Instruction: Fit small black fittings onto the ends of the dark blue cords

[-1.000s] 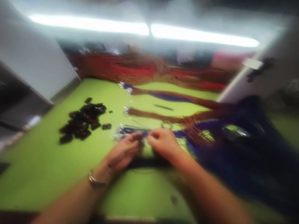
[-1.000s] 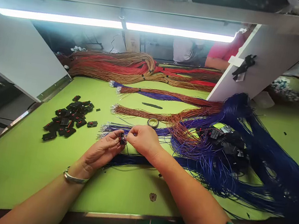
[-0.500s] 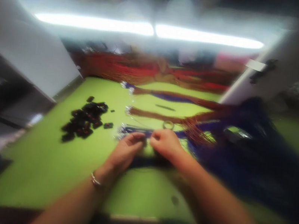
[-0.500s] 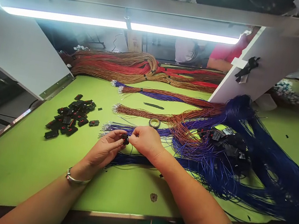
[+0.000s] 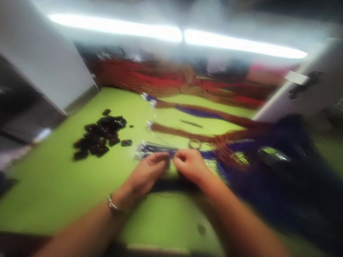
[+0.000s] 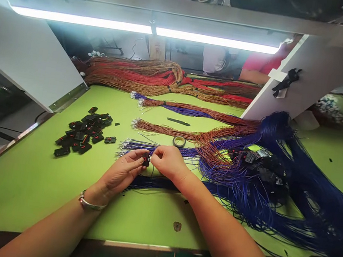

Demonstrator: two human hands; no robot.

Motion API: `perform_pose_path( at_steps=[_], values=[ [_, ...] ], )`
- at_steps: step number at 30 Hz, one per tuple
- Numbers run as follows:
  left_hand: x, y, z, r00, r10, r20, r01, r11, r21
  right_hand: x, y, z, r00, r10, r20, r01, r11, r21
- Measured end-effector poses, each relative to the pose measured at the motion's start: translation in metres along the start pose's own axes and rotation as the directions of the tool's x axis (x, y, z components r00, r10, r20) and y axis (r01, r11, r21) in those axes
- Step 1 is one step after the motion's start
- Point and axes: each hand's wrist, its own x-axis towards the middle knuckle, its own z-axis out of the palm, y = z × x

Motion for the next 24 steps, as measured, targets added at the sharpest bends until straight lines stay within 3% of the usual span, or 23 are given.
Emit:
perform_pose_path(
  at_steps=[11,15,19,22,24],
  values=[
    [0.000,-0.006,0.000,0.998,0.065,0.017,-0.067,0.994,0.089,-0.003,0.001,0.012,0.999,-0.023,-0.037,0.018,0.992,-0.124],
    [0.001,-0.007,-0.001,0.998,0.062,0.022,-0.062,0.997,0.036,0.000,0.002,0.007,0.998,-0.044,-0.043,0.042,0.998,-0.051],
    [0.006,-0.006,-0.007,0.999,0.036,0.030,-0.033,0.994,-0.106,0.003,-0.003,-0.026,0.989,0.000,-0.150,0.010,0.998,0.060],
    [0.010,-0.006,-0.008,1.000,0.012,-0.020,-0.014,0.993,-0.114,-0.002,-0.007,-0.068,0.970,0.080,-0.229,-0.047,0.988,0.148],
    [0.010,-0.006,-0.007,0.999,-0.010,-0.054,0.004,0.993,-0.114,-0.013,-0.004,-0.101,0.965,0.127,-0.229,-0.102,0.988,0.114]
  ],
)
